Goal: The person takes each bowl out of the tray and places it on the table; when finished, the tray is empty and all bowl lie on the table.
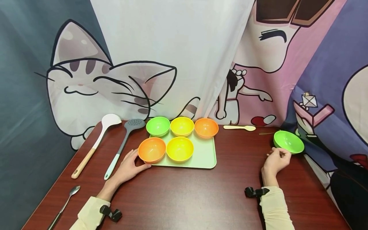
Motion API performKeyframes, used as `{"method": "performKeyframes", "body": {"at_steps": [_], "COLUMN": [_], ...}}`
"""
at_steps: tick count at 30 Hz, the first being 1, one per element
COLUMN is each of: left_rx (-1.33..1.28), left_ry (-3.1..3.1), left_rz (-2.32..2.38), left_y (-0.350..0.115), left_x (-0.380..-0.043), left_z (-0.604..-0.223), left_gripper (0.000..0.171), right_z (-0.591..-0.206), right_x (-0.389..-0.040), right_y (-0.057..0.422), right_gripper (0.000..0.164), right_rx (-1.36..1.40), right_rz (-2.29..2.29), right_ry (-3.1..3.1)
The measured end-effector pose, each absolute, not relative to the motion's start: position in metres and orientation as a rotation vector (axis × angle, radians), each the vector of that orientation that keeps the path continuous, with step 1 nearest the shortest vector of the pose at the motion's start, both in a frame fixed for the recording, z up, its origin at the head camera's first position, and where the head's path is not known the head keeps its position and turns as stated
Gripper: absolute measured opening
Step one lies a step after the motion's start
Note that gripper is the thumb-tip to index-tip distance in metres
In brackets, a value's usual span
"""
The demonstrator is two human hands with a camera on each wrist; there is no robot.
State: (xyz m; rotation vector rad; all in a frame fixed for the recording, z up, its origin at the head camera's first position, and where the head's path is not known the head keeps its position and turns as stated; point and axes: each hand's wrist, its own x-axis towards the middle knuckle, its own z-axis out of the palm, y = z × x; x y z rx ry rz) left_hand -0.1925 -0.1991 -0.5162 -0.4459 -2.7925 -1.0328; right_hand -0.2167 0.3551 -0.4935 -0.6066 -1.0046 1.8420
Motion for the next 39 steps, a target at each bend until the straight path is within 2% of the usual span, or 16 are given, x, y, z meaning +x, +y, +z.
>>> {"method": "performKeyframes", "body": {"at_steps": [16,23,28,39], "left_rx": [-0.432,-0.424,-0.442,-0.444], "left_ry": [-2.797,-2.811,-2.81,-2.802], "left_rz": [-1.052,-1.044,-1.04,-1.036], "left_y": [-0.198,-0.198,-0.198,-0.2], "left_x": [-0.192,-0.192,-0.193,-0.194], "left_z": [-0.516,-0.514,-0.515,-0.517], "left_gripper": [0.087,0.089,0.089,0.088], "right_z": [-0.499,-0.499,-0.499,-0.501], "right_x": [-0.231,-0.235,-0.239,-0.256], "right_y": [0.289,0.255,0.237,0.215], "right_gripper": [0.019,0.005,0.023,0.045], "right_rx": [-0.477,-0.401,-0.394,-0.405], "right_rz": [2.058,2.107,2.106,2.037], "right_ry": [-1.274,-1.426,-1.534,-1.721]}}
